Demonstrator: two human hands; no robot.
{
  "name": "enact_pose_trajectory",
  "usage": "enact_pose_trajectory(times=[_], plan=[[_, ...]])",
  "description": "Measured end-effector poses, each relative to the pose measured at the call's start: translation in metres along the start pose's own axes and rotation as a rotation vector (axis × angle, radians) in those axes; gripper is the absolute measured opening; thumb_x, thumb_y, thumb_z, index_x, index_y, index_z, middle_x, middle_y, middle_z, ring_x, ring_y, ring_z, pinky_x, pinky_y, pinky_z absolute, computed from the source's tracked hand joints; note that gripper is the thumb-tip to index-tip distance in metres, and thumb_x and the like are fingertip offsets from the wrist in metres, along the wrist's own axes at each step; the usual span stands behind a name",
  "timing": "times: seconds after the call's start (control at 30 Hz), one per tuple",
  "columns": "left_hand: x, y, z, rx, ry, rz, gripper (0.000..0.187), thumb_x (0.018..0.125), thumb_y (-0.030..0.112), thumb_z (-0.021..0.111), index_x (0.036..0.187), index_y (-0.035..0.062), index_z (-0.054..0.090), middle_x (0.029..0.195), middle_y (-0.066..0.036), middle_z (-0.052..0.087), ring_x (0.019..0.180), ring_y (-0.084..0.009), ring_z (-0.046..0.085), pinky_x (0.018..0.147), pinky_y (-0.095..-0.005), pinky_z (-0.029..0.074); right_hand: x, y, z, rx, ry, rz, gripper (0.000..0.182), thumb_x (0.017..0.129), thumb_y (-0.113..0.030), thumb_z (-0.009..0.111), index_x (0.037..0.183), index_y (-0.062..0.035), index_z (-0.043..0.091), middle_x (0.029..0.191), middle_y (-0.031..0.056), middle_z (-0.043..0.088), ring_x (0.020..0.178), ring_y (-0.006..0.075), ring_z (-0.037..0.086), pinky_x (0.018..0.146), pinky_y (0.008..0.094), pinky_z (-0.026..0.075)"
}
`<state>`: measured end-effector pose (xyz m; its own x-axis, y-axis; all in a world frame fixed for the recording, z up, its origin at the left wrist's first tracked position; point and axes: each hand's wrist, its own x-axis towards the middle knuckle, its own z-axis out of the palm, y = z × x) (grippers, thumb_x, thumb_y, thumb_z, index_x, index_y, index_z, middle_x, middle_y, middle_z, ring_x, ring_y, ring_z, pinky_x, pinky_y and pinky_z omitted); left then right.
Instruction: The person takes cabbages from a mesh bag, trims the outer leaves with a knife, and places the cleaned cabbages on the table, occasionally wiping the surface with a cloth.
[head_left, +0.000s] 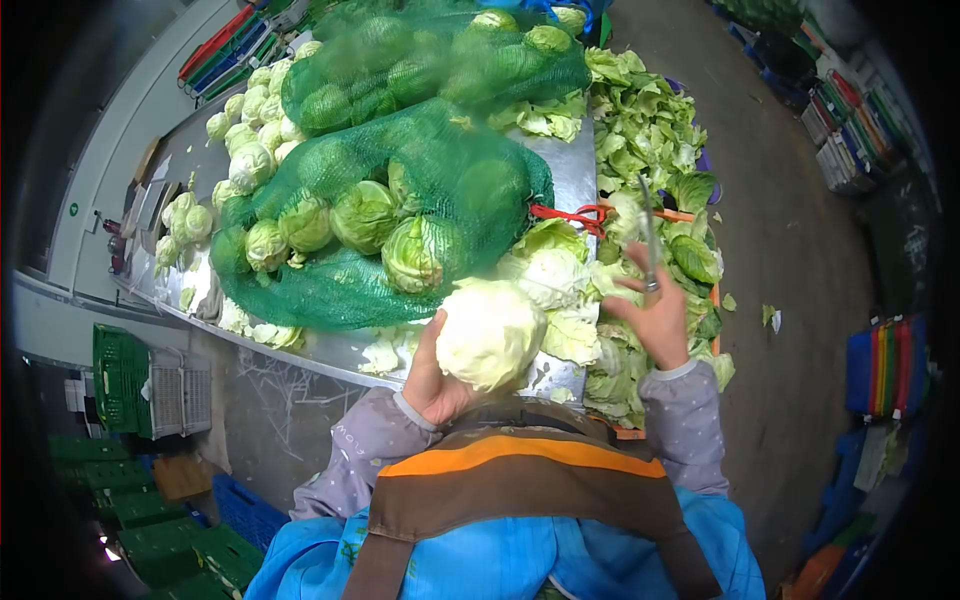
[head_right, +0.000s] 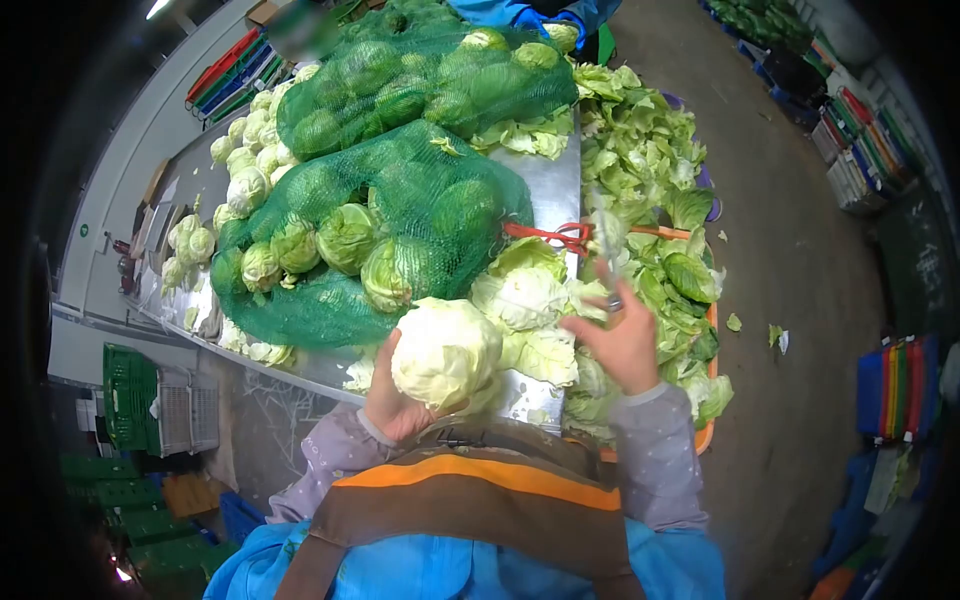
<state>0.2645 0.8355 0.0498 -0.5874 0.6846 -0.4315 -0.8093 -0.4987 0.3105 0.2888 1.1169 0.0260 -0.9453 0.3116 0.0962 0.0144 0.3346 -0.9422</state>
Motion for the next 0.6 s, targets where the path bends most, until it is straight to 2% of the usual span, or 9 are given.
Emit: enact_pose_trajectory(times=[0.03, 0.17, 0.23, 0.3, 0.37, 0.4, 0.5, 0.53, 0.6], plan=[[0.005, 0.001, 0.003, 0.000, -0.006, 0.003, 0.080, 0.086, 0.061, 0.048, 0.141, 0.0071, 0.027, 0.136, -0.018, 0.042, 0.122, -0.0345, 0.047, 0.099, -0.0464, 0.044, -0.001, 0.001, 0.009, 0.429, -0.121, -0.125, 0.086, 0.065, -0.034, 0.083, 0.132, 0.0026, 0.043, 0.126, 0.0175, 0.054, 0.109, 0.0220, 0.057, 0.093, 0.0353, 0.046], [0.015, 0.003, 0.008, -0.105, -0.305, -0.314, 0.092, 0.081, 0.077, 0.030, 0.143, 0.0100, 0.024, 0.132, -0.022, 0.045, 0.110, -0.0462, 0.053, 0.083, -0.0484, 0.053, -0.031, 0.019, 0.060, 1.165, -0.620, 0.362, 0.094, 0.072, -0.051, 0.072, 0.140, -0.0022, 0.029, 0.137, 0.0146, 0.043, 0.126, 0.0295, 0.044, 0.105, 0.0427, 0.036], [-0.001, 0.015, 0.025, 0.631, 0.158, -0.401, 0.100, 0.078, 0.082, 0.026, 0.141, 0.0044, 0.027, 0.124, -0.023, 0.052, 0.101, -0.0396, 0.060, 0.075, -0.0383, 0.056, -0.044, 0.013, 0.072, 1.306, -0.531, 0.448, 0.089, 0.076, -0.054, 0.067, 0.140, -0.0030, 0.030, 0.137, 0.0144, 0.043, 0.126, 0.0292, 0.044, 0.105, 0.0431, 0.037], [-0.009, 0.014, -0.001, 1.177, 0.198, 0.356, 0.092, 0.074, 0.059, 0.066, 0.136, -0.0014, 0.035, 0.119, -0.023, 0.055, 0.113, -0.0353, 0.054, 0.093, -0.0390, 0.046, -0.043, 0.012, 0.074, 1.461, -0.427, 0.537, 0.086, 0.080, -0.056, 0.062, 0.140, -0.0039, 0.030, 0.137, 0.0142, 0.043, 0.125, 0.0289, 0.044, 0.105, 0.0435, 0.037], [-0.025, 0.021, 0.069, 1.802, 0.202, 1.100, 0.080, 0.069, 0.042, 0.077, 0.128, -0.0033, 0.047, 0.121, -0.024, 0.053, 0.118, -0.0358, 0.049, 0.098, -0.0409, 0.041, -0.045, 0.010, 0.066, 1.487, -0.497, 0.617, 0.080, 0.084, -0.057, 0.056, 0.140, -0.0060, 0.030, 0.137, 0.0139, 0.043, 0.125, 0.0279, 0.044, 0.105, 0.0436, 0.037], [-0.020, 0.024, 0.081, 1.939, 0.099, 1.174, 0.073, 0.068, 0.040, 0.078, 0.124, 0.0004, 0.052, 0.123, -0.022, 0.053, 0.115, -0.0349, 0.052, 0.095, -0.0386, 0.043, -0.046, 0.009, 0.064, 1.418, -0.518, 0.637, 0.081, 0.084, -0.061, 0.052, 0.140, -0.0072, 0.031, 0.136, 0.0134, 0.044, 0.124, 0.0274, 0.045, 0.104, 0.0433, 0.038], [0.006, 0.031, 0.062, 1.822, -0.275, 0.665, 0.067, 0.070, 0.032, 0.080, 0.124, 0.0020, 0.054, 0.123, -0.018, 0.057, 0.108, -0.0278, 0.059, 0.088, -0.0338, 0.049, -0.053, 0.018, 0.065, 1.392, -0.599, 0.651, 0.081, 0.083, -0.064, 0.049, 0.140, -0.0075, 0.032, 0.136, 0.0133, 0.045, 0.125, 0.0278, 0.044, 0.106, 0.0438, 0.036], [0.006, 0.038, 0.057, 1.889, -0.322, 0.721, 0.051, 0.075, 0.023, 0.076, 0.119, 0.0044, 0.059, 0.119, -0.016, 0.060, 0.096, -0.0233, 0.064, 0.076, -0.0293, 0.053, -0.057, 0.007, 0.066, 1.340, -0.501, 0.696, 0.078, 0.085, -0.066, 0.045, 0.138, -0.0090, 0.035, 0.129, 0.0112, 0.051, 0.113, 0.0236, 0.055, 0.087, 0.0382, 0.051], [-0.001, 0.042, 0.044, 1.892, -0.200, 0.669, 0.043, 0.078, 0.019, 0.073, 0.117, 0.0030, 0.060, 0.115, -0.015, 0.062, 0.093, -0.0207, 0.065, 0.074, -0.0283, 0.053, -0.057, 0.031, 0.066, 1.441, -0.660, 0.750, 0.075, 0.086, -0.065, 0.044, 0.137, -0.0101, 0.036, 0.124, 0.0096, 0.055, 0.102, 0.0200, 0.058, 0.071, 0.0326, 0.052]])
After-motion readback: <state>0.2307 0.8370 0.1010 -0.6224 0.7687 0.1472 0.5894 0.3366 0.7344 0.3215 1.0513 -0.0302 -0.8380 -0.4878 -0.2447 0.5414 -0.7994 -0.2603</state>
